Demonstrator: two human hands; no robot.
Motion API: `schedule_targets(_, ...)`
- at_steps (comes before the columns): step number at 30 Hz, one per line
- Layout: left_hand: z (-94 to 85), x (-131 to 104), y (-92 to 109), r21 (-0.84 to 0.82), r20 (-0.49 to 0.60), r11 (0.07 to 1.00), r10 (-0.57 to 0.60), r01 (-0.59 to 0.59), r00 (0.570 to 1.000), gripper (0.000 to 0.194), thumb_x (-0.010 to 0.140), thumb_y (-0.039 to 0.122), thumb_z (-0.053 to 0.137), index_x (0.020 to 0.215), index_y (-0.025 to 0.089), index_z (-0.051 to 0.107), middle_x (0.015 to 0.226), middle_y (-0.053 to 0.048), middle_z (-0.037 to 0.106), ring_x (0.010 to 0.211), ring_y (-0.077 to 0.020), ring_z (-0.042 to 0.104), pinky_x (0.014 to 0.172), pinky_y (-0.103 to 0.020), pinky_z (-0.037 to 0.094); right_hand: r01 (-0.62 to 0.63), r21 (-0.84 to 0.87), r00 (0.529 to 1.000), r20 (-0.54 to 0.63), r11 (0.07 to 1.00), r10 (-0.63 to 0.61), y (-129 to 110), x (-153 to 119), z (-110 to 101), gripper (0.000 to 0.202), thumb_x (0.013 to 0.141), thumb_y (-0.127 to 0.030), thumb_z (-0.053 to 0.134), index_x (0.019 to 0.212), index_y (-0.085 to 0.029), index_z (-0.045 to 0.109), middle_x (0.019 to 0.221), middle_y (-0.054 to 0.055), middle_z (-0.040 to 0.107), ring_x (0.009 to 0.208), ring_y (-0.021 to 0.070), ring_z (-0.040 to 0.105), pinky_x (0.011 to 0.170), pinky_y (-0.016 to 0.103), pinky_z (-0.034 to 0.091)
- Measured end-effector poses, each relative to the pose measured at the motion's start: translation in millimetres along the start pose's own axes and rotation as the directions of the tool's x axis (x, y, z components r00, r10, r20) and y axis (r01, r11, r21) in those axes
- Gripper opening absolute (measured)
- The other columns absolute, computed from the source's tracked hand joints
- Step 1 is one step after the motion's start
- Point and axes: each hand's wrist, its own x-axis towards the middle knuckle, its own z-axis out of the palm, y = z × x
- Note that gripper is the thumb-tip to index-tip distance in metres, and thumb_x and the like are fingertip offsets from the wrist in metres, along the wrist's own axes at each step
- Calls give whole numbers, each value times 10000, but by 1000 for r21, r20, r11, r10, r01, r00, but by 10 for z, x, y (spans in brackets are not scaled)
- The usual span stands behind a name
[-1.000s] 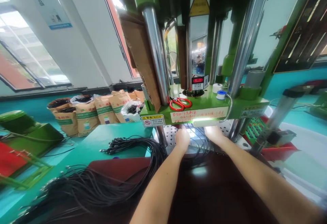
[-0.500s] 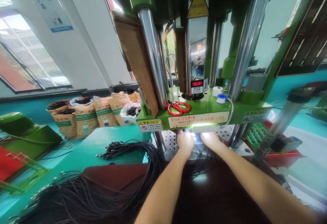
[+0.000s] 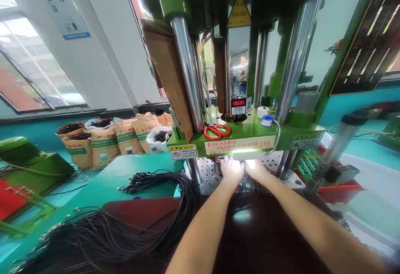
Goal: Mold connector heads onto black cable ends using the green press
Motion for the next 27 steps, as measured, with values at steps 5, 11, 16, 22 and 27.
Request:
schedule_targets(5,50,13,-22,-14,40,1000,21,-21,999,270,751,186,445,944,150,630,910,-108,631,954,-234,517,848,-360,366,39,-44,997,62,998,-36,-63,-32,-21,260,804,-122,381,909,-121,618,923,125,630,863,227,564,775,329,423)
schedule_targets(11,76,62,-52,-39,47,999,33,-31,998,303,802,182,373,965,162,627,928,-112,629,964,-235,514,863,-360,355,44,-63,993,115,997,-36,-120,39,4,274,839,-142,343,884,-130,613,906,118,626,851,219,564,789,338,421)
schedule_targets(16,133,97,-59,-65,48,998,-11,14,999,320,810,186,354,977,157,626,883,-109,639,944,-232,521,866,-353,359,28,-65,991,134,997,-19,-157,68,54,272,837,-147,350,835,-141,622,883,106,632,829,221,564,806,351,411)
schedule_targets(22,97,123,-71,-77,58,997,-21,25,998,315,802,188,358,931,156,644,848,-98,650,940,-228,528,867,-343,361,11,-61,993,121,998,-4,-196,119,47,336,862,-132,295,899,-147,629,893,102,640,815,209,568,814,339,396)
schedule_targets(27,-38,154,-90,-82,94,996,55,-47,994,345,848,238,304,922,185,636,930,-79,647,945,-216,534,868,-347,360,41,-71,993,114,997,-33,-94,78,2,318,874,-167,316,924,-133,628,902,113,641,856,219,563,808,328,386)
